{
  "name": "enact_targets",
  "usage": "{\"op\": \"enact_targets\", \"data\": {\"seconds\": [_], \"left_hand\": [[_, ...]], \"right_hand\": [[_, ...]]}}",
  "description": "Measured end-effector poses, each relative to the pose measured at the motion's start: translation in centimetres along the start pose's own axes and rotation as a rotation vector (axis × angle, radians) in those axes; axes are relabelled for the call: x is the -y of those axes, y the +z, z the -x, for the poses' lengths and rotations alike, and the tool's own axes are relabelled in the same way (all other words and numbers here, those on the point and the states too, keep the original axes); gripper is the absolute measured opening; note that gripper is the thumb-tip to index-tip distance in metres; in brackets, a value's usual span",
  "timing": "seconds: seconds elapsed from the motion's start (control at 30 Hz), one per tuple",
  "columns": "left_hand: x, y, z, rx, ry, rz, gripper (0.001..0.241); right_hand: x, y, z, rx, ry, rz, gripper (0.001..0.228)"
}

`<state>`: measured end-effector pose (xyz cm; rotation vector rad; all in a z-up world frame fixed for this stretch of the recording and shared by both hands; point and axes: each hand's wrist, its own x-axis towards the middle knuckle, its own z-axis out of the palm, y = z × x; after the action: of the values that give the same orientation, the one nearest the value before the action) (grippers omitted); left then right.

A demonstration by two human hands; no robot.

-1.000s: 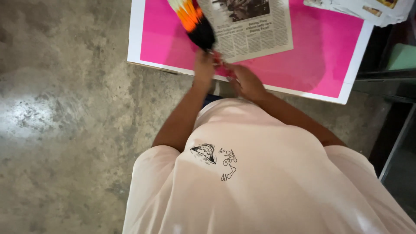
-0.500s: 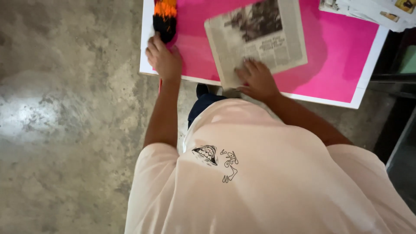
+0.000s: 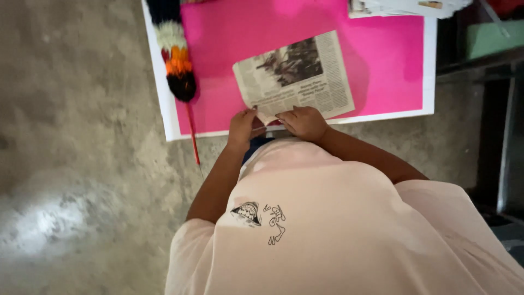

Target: Dusting and flipping through the pages of old newspapers on a table using a feather duster.

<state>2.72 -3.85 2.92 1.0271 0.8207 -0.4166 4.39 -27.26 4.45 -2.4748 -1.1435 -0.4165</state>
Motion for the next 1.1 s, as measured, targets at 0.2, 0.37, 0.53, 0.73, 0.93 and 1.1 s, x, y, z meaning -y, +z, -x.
{"op": "enact_targets", "data": {"seconds": [0.2, 0.37, 0.53, 0.73, 0.93, 1.1], "left_hand": [[0.1, 0.2, -0.7, 0.047, -0.197, 0.059, 0.031], [0.2, 0.8, 0.4, 0.024, -0.115, 0.010, 0.023], [1.0, 3.1, 2.0, 0.025, 0.027, -0.047, 0.022], [2.0, 6.7, 2.1, 0.004, 0.219, 0.004, 0.031], [-2.1, 11.3, 5.1, 0.145, 0.537, -0.209, 0.021], [-12.3, 14.5, 7.8, 0.246, 1.315, -1.179, 0.023]], "right_hand": [[-0.1, -3.1, -1.1, -0.131, -0.025, 0.044, 0.021], [1.3, -5.3, -0.5, -0.094, 0.001, -0.028, 0.029], [3.1, -7.6, 0.1, 0.056, 0.300, -0.360, 0.059], [3.8, -11.9, -0.6, 0.067, 0.572, -0.711, 0.062], [-2.7, -10.9, 2.8, -0.229, 0.916, -0.513, 0.030], [-11.7, -19.6, 5.1, -0.615, 1.036, -0.558, 0.042]]}}
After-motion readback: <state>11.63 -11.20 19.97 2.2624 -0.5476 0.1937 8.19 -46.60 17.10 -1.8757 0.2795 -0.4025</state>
